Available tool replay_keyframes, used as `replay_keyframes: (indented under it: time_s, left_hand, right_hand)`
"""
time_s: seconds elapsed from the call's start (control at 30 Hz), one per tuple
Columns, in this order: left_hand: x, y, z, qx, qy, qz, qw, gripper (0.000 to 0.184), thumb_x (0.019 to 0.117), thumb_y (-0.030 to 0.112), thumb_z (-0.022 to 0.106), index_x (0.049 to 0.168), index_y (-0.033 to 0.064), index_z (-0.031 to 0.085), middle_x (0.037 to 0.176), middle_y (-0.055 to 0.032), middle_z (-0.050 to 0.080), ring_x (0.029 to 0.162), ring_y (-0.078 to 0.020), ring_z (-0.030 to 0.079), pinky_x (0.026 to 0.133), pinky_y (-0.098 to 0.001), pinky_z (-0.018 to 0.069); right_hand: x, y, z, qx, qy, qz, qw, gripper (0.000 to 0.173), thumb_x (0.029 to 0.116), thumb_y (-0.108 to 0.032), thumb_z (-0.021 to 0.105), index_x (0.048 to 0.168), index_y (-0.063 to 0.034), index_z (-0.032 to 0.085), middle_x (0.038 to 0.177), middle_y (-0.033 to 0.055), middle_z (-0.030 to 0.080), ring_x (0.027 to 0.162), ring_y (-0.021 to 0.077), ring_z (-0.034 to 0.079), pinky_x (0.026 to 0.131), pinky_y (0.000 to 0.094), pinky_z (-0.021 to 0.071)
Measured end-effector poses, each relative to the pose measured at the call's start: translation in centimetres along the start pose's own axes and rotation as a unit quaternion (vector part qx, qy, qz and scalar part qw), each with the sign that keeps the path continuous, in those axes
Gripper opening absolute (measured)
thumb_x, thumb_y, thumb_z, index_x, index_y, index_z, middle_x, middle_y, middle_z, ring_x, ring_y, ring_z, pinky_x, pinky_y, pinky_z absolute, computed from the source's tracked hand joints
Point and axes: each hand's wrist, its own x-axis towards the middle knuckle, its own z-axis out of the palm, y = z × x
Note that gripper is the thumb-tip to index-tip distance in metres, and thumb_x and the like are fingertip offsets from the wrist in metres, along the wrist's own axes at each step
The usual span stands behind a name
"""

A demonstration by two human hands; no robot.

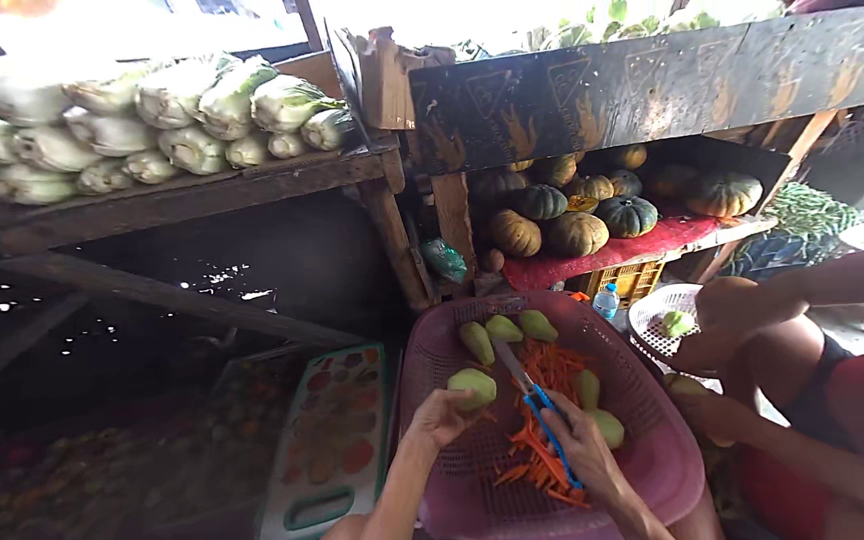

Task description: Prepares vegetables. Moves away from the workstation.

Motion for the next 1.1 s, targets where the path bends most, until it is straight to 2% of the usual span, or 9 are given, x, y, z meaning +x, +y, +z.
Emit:
replay_keyframes:
  time_s: [0.17,0.27,0.33,0.47,0.53,0.63,0.77,0.9,1.1]
  left_hand:
    - [-1.2,-0.3,1.6,-0.138,-0.044,0.045,0.988,0.040,0.1086,0.033,0.040,0.128,0.0011,0.054,0.113,-0.0210,0.066,0.099,-0.0329,0.069,0.083,-0.0452,0.0602]
    - [-1.2,-0.6,1.6,-0.265,-0.047,0.037,0.962,0.053,0.1100,0.043,0.030,0.140,0.0025,0.044,0.130,-0.0261,0.058,0.114,-0.0417,0.063,0.091,-0.0550,0.0565]
    - [-1.1,-0.8,1.5,-0.288,-0.063,0.043,0.955,0.054,0.1106,0.043,0.025,0.144,0.0045,0.041,0.135,-0.0256,0.055,0.118,-0.0424,0.061,0.092,-0.0560,0.0553]
    - [-0.7,-1.1,1.2,-0.316,-0.075,0.074,0.943,0.035,0.1086,0.021,0.038,0.133,-0.0007,0.050,0.122,-0.0257,0.062,0.107,-0.0419,0.067,0.088,-0.0547,0.0588]
    - [-0.7,-1.5,0.7,-0.313,-0.116,0.078,0.939,0.033,0.1001,0.012,0.047,0.129,-0.0031,0.050,0.120,-0.0285,0.063,0.104,-0.0429,0.069,0.085,-0.0517,0.0616]
    - [0.0,-2.4,-0.7,-0.276,-0.211,0.086,0.934,0.059,0.0618,0.010,0.085,0.115,-0.0030,0.063,0.112,-0.0262,0.070,0.101,-0.0396,0.072,0.085,-0.0522,0.0619]
    - [-1.3,-2.5,-0.3,-0.219,-0.151,0.040,0.963,0.047,0.1046,0.041,0.039,0.120,0.0016,0.059,0.111,-0.0230,0.069,0.099,-0.0376,0.070,0.082,-0.0511,0.0599]
    - [-1.7,-3.5,0.0,-0.172,-0.110,0.020,0.979,0.038,0.1069,0.028,0.036,0.115,-0.0001,0.060,0.103,-0.0194,0.070,0.093,-0.0297,0.071,0.082,-0.0430,0.0602]
    - [-1.0,-3.5,-1.5,-0.006,-0.124,0.066,0.990,0.044,0.1105,0.022,0.025,0.137,0.0063,0.056,0.111,-0.0180,0.071,0.095,-0.0289,0.071,0.082,-0.0430,0.0600]
  right_hand:
    - [0.2,-1.8,2.3,0.055,0.045,-0.005,0.997,0.030,0.1052,-0.026,0.047,0.114,-0.0021,0.063,0.065,-0.0018,0.063,0.050,0.0070,0.058,0.046,0.0218,0.0500]
    - [0.3,-1.9,3.2,0.150,0.048,-0.003,0.988,0.034,0.1068,-0.027,0.040,0.123,-0.0021,0.056,0.065,-0.0014,0.061,0.051,0.0077,0.060,0.046,0.0208,0.0514]
    - [0.3,-2.0,3.4,0.198,0.025,0.007,0.980,0.039,0.1072,-0.026,0.037,0.135,-0.0029,0.051,0.069,0.0008,0.063,0.057,0.0107,0.064,0.052,0.0246,0.0565]
    - [0.6,-2.1,3.3,0.238,0.002,0.035,0.971,0.031,0.1017,-0.013,0.033,0.124,0.0007,0.049,0.098,0.0132,0.071,0.074,0.0218,0.073,0.069,0.0366,0.0637]
    - [0.9,-2.3,3.3,0.235,0.000,0.048,0.971,0.032,0.1028,-0.013,0.032,0.128,-0.0004,0.048,0.095,0.0107,0.068,0.064,0.0177,0.068,0.060,0.0323,0.0607]
    - [1.9,-2.5,3.7,0.219,-0.020,0.048,0.974,0.035,0.1093,-0.018,0.032,0.136,-0.0016,0.048,0.082,0.0051,0.063,0.056,0.0121,0.059,0.051,0.0261,0.0540]
    - [2.8,-2.5,4.6,0.196,-0.026,0.044,0.979,0.030,0.1104,-0.015,0.036,0.127,0.0022,0.055,0.080,0.0055,0.064,0.059,0.0117,0.062,0.054,0.0251,0.0558]
    - [3.3,-2.2,5.3,0.136,-0.038,0.043,0.989,0.030,0.1054,-0.014,0.048,0.130,0.0021,0.053,0.084,0.0063,0.059,0.058,0.0128,0.058,0.056,0.0282,0.0558]
    - [4.1,-1.9,5.4,0.195,-0.092,0.039,0.976,0.035,0.1099,-0.022,0.032,0.133,-0.0028,0.050,0.077,0.0017,0.058,0.054,0.0105,0.057,0.051,0.0253,0.0536]
